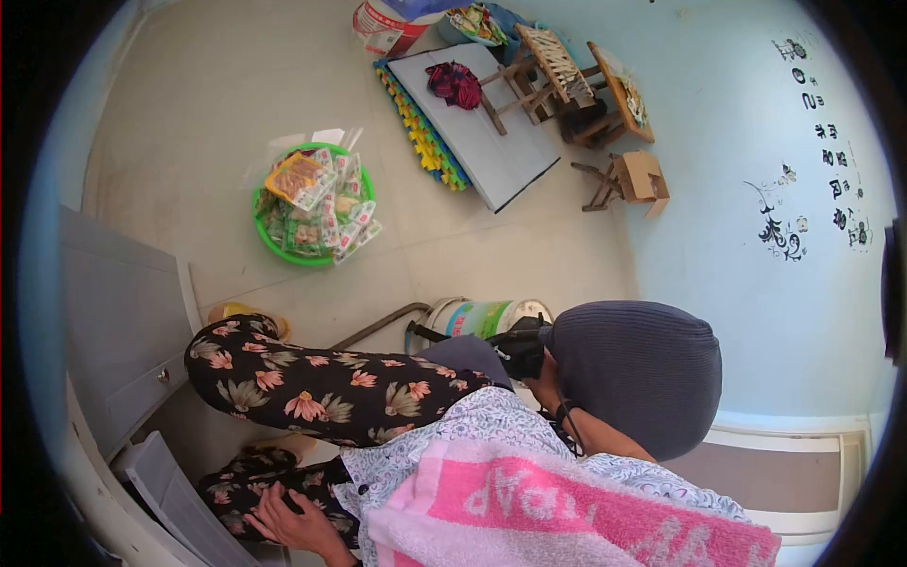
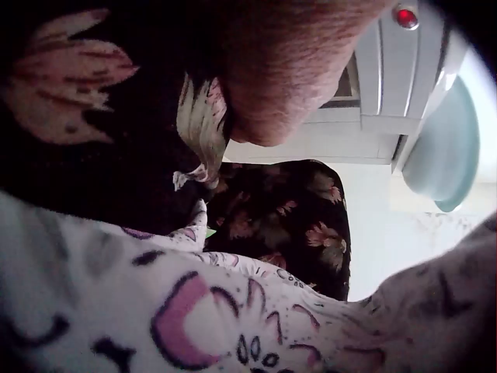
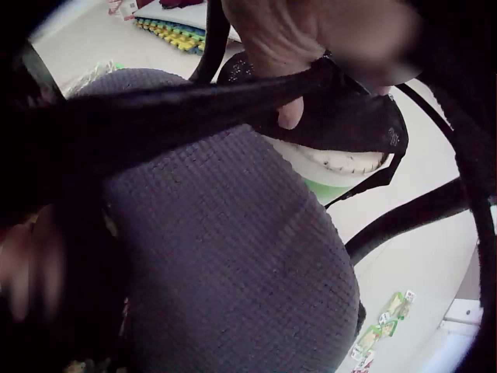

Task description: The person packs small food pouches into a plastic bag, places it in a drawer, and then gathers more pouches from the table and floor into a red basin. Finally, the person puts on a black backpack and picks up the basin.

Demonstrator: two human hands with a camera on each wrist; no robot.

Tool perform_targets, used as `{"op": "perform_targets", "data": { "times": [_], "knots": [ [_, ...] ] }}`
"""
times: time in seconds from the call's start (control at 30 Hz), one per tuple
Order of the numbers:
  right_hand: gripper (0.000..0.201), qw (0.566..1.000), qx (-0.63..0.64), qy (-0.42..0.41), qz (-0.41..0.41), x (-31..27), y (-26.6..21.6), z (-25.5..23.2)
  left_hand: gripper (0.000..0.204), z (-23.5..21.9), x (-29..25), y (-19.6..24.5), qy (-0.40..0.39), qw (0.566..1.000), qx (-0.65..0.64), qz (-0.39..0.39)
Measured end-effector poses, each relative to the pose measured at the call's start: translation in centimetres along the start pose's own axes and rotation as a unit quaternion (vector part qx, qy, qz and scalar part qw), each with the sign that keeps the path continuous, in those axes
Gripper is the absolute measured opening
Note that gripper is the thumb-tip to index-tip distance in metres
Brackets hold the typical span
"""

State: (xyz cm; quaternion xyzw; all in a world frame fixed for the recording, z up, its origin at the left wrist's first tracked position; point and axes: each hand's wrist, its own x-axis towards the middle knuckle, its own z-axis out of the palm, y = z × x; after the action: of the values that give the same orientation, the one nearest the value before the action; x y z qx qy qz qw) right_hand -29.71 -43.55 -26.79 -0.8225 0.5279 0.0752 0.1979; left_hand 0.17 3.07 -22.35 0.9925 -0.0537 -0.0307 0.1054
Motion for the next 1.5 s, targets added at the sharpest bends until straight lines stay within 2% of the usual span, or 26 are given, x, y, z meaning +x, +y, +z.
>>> {"op": "perform_targets", "data": {
  "times": [0.07,0.17,0.23,0.37,0.47,0.6,0.73,0.83,0.9,1.0,1.07,1.17,1.5],
  "knots": [
    [0.094,0.999,-0.022,0.036,0.006,0.0,3.4,1.9,0.028,0.0,0.1,-0.1,-0.002,1.000,0.006,0.010],
    [0.078,0.998,-0.035,0.039,0.028,-0.2,4.3,2.2,0.027,-0.1,0.4,-0.1,-0.027,1.000,0.011,0.013],
    [0.074,0.995,0.006,0.030,0.093,-0.8,3.5,2.4,0.027,-0.3,0.7,-0.1,-0.027,0.999,0.015,0.028],
    [0.075,0.986,0.013,-0.013,0.168,-1.5,1.6,0.6,0.028,-0.4,1.3,0.0,-0.031,0.998,0.028,0.051],
    [0.077,0.977,0.029,-0.015,0.211,-1.8,1.4,0.7,0.028,-0.4,1.7,0.0,-0.037,0.997,0.031,0.062],
    [0.072,0.976,-0.051,-0.037,0.210,-1.5,1.3,0.6,0.027,-0.8,1.8,0.1,-0.044,0.996,0.034,0.065],
    [0.064,0.979,-0.057,0.019,0.192,-0.7,1.5,1.3,0.027,-0.2,1.9,-0.5,-0.043,0.996,0.032,0.068],
    [0.060,0.988,-0.019,0.077,0.135,0.0,0.8,1.1,0.027,-0.1,1.9,-0.9,-0.044,0.997,0.033,0.060],
    [0.059,0.988,0.026,0.091,0.125,0.8,0.8,1.1,0.027,0.2,1.9,-0.7,-0.039,0.997,0.030,0.055],
    [0.058,0.984,0.073,0.080,0.141,1.9,3.2,1.5,0.027,-0.3,2.0,-0.4,-0.040,0.998,0.029,0.048],
    [0.056,0.987,0.067,0.100,0.103,2.9,9.3,3.4,0.028,-0.3,2.0,-0.2,-0.045,0.998,0.031,0.042],
    [0.056,0.988,0.064,0.106,0.090,3.1,10.0,3.5,0.028,0.0,2.0,-0.6,-0.043,0.998,0.029,0.045],
    [0.056,0.989,0.008,0.058,0.136,1.3,0.3,-0.2,0.026,-0.1,1.7,-1.0,-0.048,0.998,0.001,0.028]
  ]
}}
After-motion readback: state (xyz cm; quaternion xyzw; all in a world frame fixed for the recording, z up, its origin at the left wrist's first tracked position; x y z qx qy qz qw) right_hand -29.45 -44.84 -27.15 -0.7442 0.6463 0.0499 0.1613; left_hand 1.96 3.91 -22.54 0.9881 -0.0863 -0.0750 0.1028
